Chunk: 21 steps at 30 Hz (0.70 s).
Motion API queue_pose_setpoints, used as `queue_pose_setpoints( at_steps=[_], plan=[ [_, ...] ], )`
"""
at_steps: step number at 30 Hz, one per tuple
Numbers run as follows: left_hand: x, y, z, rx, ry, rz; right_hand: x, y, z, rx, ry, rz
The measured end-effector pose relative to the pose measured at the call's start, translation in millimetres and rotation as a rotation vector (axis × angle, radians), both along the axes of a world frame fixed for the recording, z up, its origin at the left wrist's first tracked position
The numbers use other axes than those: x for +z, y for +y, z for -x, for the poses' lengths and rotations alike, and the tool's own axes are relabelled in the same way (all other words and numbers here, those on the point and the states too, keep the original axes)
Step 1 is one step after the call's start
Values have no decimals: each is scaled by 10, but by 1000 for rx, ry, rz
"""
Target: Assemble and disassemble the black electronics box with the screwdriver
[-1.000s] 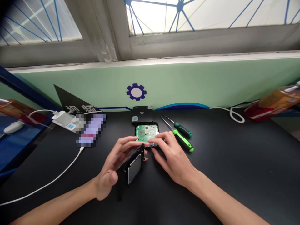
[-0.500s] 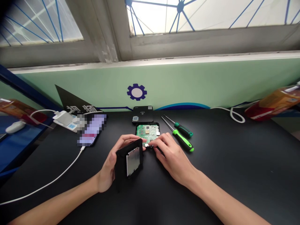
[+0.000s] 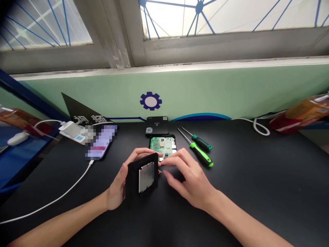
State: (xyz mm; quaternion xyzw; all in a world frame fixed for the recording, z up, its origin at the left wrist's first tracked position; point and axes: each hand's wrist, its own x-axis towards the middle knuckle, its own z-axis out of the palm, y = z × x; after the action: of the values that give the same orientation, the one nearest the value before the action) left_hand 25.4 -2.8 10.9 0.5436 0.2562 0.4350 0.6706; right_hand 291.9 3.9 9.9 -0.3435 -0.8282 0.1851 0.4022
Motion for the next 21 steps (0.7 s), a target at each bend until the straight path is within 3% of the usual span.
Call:
queue_pose_setpoints(
  at_steps=[4, 12, 21],
  plan=[
    [22, -21, -17, -63, -5, 13, -17, -78, 37, 47, -24, 7],
    [47, -44, -47, -59, 38, 30, -48, -127, 63, 77, -47, -15],
    [83, 21, -21, -71, 104, -73, 3, -108, 71, 78, -83, -195]
  ],
)
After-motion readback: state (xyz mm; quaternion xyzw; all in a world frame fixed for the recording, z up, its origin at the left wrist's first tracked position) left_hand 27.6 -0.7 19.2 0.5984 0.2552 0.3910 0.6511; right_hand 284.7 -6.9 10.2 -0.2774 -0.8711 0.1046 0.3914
